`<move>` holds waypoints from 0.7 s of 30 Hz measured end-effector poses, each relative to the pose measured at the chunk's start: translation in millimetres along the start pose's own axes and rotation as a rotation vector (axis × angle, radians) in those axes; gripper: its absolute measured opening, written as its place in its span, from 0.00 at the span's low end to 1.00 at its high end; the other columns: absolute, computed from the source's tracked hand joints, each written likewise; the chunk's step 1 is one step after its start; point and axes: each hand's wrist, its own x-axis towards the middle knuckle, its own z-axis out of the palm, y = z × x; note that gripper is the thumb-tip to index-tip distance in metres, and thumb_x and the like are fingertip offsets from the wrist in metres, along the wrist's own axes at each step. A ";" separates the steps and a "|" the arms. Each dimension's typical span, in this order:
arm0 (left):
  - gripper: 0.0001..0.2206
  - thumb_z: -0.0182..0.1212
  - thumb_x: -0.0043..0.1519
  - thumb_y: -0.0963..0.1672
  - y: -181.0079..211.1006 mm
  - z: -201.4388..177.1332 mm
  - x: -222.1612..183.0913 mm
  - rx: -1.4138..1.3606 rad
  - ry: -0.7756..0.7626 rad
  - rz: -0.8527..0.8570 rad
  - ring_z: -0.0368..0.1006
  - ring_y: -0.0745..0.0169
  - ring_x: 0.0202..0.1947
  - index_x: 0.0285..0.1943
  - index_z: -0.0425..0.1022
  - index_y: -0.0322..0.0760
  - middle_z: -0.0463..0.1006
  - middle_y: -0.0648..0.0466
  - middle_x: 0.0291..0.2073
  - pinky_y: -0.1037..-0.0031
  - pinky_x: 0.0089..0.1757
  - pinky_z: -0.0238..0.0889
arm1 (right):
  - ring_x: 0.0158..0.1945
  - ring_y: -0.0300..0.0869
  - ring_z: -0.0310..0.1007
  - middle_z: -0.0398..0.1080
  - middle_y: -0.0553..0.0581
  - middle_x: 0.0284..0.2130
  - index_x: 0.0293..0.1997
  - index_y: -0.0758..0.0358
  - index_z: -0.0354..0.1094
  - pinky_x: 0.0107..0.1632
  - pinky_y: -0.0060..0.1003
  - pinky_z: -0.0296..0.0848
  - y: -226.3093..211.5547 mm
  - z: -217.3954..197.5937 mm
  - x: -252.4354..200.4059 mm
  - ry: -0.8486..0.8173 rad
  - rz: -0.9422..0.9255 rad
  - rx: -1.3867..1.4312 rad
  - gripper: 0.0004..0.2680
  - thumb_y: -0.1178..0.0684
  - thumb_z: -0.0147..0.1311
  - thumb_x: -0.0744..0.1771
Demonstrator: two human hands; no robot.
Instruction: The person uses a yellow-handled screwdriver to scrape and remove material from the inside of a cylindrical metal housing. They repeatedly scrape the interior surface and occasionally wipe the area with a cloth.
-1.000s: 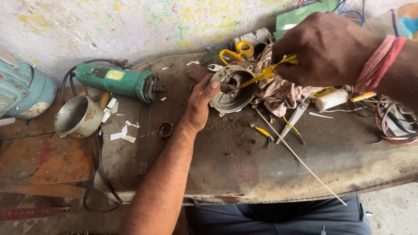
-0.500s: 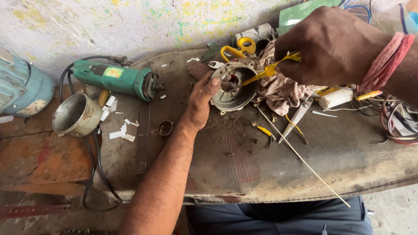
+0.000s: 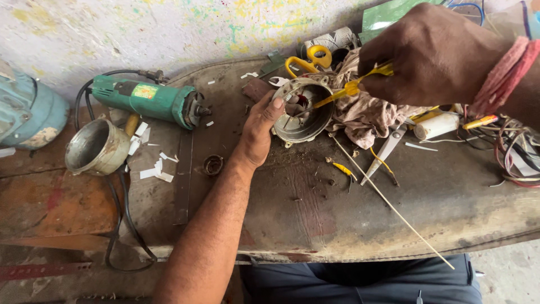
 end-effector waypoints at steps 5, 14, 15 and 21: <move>0.27 0.55 0.68 0.56 0.6 3.0 1.5 -0.028 0.006 -0.036 0.77 0.59 0.50 0.64 0.72 0.29 0.80 0.47 0.49 0.66 0.53 0.69 | 0.27 0.49 0.77 0.76 0.59 0.23 0.40 0.55 0.80 0.33 0.44 0.76 5.6 -0.3 9.9 -0.043 -0.069 -0.027 0.07 0.49 0.63 0.63; 0.30 0.55 0.67 0.57 6.0 6.5 1.9 -0.002 0.005 -0.016 0.78 0.60 0.48 0.66 0.70 0.29 0.80 0.48 0.47 0.67 0.50 0.73 | 0.26 0.44 0.80 0.78 0.56 0.26 0.36 0.59 0.78 0.32 0.41 0.77 16.7 36.5 17.7 -0.094 -0.121 0.132 0.06 0.50 0.58 0.66; 0.30 0.54 0.66 0.57 7.1 6.0 0.7 0.008 0.006 -0.022 0.78 0.60 0.48 0.67 0.70 0.29 0.80 0.48 0.47 0.67 0.50 0.74 | 0.26 0.40 0.81 0.79 0.54 0.28 0.38 0.57 0.78 0.32 0.37 0.77 16.5 35.2 15.9 -0.177 -0.069 0.135 0.07 0.50 0.54 0.67; 0.28 0.54 0.71 0.54 9.8 4.4 1.2 -0.033 -0.034 0.027 0.77 0.60 0.52 0.69 0.69 0.27 0.80 0.47 0.50 0.69 0.56 0.69 | 0.24 0.43 0.80 0.80 0.56 0.27 0.38 0.57 0.80 0.32 0.37 0.80 20.0 13.1 -5.1 -0.082 0.117 0.017 0.06 0.49 0.63 0.64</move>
